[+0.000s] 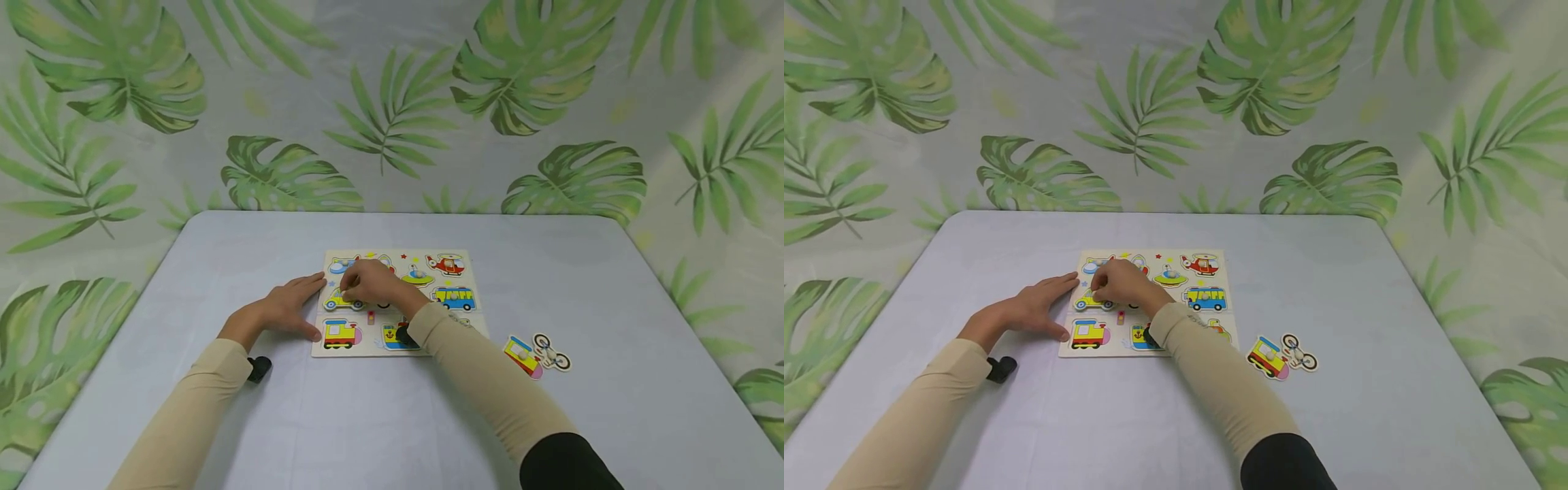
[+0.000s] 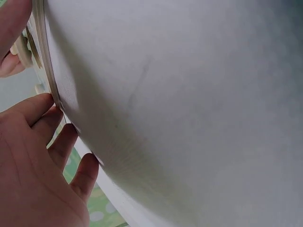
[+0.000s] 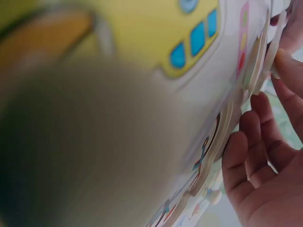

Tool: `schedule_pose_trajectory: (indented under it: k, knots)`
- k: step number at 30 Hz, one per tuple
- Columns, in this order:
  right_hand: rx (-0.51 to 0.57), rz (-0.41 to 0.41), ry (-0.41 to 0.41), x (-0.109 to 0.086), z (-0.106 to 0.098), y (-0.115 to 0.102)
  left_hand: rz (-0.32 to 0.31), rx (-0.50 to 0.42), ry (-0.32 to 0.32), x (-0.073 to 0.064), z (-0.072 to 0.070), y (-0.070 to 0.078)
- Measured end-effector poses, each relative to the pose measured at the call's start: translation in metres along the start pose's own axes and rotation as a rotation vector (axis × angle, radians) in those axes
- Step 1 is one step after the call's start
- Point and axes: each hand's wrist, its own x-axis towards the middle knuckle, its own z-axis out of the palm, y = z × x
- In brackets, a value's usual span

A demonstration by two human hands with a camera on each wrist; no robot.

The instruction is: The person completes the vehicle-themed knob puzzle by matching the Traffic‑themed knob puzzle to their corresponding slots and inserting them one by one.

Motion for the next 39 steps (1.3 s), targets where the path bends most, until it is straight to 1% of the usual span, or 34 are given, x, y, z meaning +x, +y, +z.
schedule_pose_trajectory:
  k: [4, 9, 12, 18, 22, 25, 27, 30, 32, 35, 39]
  knots:
    - [-0.017, 0.031, -0.018, 0.001, 0.001, -0.002, -0.021, -0.001, -0.002, -0.001, 0.000, 0.000]
    - [0.015, 0.062, -0.025, 0.000, 0.003, -0.002, -0.026, -0.003, -0.010, -0.001, 0.000, 0.000]
    - [0.032, 0.061, -0.020, 0.001, 0.004, -0.001, -0.020, -0.004, -0.015, -0.001, 0.000, 0.000]
    - [0.023, 0.067, -0.003, 0.003, 0.005, -0.003, -0.004, -0.001, -0.012, -0.004, -0.003, 0.000]
    - [0.002, 0.061, 0.003, 0.004, 0.004, -0.007, -0.013, 0.007, -0.005, -0.004, -0.003, -0.001]
    - [-0.004, 0.066, -0.004, 0.004, 0.004, -0.008, -0.023, 0.009, -0.004, -0.004, -0.003, 0.000]
    - [0.009, 0.071, -0.014, 0.004, 0.003, -0.008, -0.027, 0.008, -0.004, -0.003, -0.003, 0.000]
    - [0.033, 0.058, -0.034, 0.002, 0.000, -0.006, -0.031, 0.003, -0.004, -0.002, -0.002, 0.000]
    - [0.051, 0.044, -0.052, -0.001, -0.004, -0.004, -0.027, -0.005, -0.006, -0.002, -0.002, 0.000]
    - [0.076, 0.013, -0.075, -0.012, -0.014, 0.002, -0.019, -0.011, -0.010, -0.001, -0.001, 0.001]
    - [0.055, -0.032, -0.080, -0.036, -0.038, 0.013, -0.026, -0.003, -0.005, -0.001, 0.001, 0.002]
